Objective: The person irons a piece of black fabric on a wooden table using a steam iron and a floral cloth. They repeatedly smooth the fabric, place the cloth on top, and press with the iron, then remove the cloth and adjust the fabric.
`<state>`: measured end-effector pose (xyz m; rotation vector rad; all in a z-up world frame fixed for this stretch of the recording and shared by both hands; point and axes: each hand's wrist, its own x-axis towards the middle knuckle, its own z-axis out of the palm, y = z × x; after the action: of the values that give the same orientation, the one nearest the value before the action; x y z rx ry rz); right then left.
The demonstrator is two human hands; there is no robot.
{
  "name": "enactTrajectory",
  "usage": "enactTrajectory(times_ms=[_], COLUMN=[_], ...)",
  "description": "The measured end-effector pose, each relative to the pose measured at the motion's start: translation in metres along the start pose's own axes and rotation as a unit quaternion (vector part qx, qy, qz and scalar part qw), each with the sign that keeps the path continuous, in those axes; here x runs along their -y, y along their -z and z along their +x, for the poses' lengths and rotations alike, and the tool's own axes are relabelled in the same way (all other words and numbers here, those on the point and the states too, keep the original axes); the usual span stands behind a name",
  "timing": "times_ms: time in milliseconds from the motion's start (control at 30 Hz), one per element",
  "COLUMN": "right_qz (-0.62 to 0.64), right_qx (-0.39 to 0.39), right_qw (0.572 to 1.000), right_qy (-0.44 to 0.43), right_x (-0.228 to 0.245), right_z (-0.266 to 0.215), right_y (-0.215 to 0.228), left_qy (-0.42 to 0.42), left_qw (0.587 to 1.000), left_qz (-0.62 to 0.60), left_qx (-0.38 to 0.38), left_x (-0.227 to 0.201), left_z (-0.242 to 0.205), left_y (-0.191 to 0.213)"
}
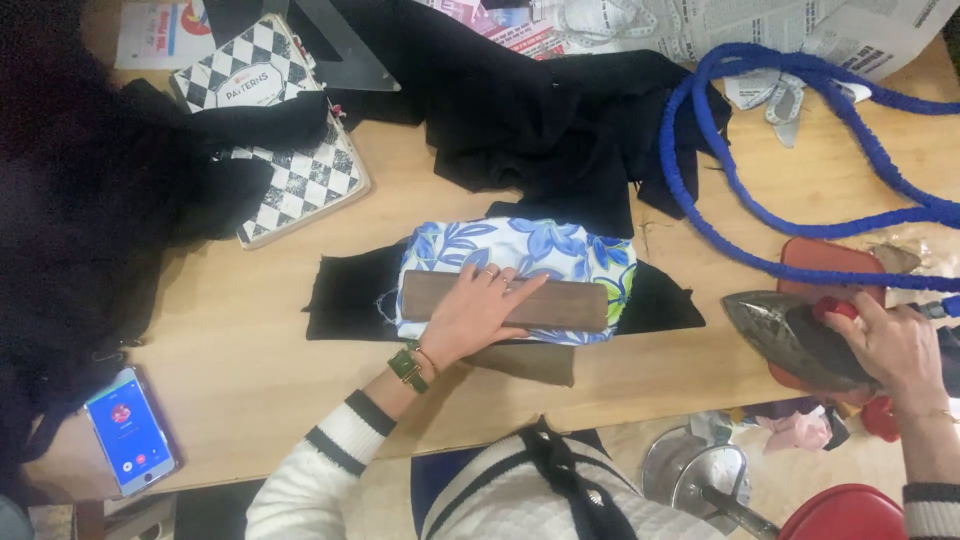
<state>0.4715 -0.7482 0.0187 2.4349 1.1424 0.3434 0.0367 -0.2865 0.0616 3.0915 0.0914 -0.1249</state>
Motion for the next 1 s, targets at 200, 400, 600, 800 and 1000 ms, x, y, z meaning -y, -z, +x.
enactTrajectory(times_ms=[200, 400, 600, 800, 1000], right_qz=[0.03, 0.081, 0.354, 0.495, 0.518], right_qx=[0.02, -0.177, -0.004, -0.022, -0.028], right_qw=[0.998, 0.981, 0.929, 0.846, 0.83], right_qy=[-0.045, -0.026, 0.111, 0.198, 0.204], right_x=[0.011, 0.048, 0.257, 0.354, 0.366], right_z=[0.003, 0.008, 0.03, 0.002, 0.016], right_y=[-0.001, 0.044, 0.206, 0.198, 0.201], left_qy=[0.005, -0.033, 0.042, 0.234, 0.268], left_qw=[1.0, 0.997, 0.994, 0.966, 0.956], left_qz=[-0.02, -0.043, -0.03, 0.001, 0.03], left_qx=[0.0, -0.05, -0.093, -0.11, -0.113], left_x=[0.0, 0.013, 0.093, 0.236, 0.309], left_z=[0.0, -0.001, -0.048, -0.109, -0.127], left_y=[0.0, -0.018, 0.028, -0.004, -0.04])
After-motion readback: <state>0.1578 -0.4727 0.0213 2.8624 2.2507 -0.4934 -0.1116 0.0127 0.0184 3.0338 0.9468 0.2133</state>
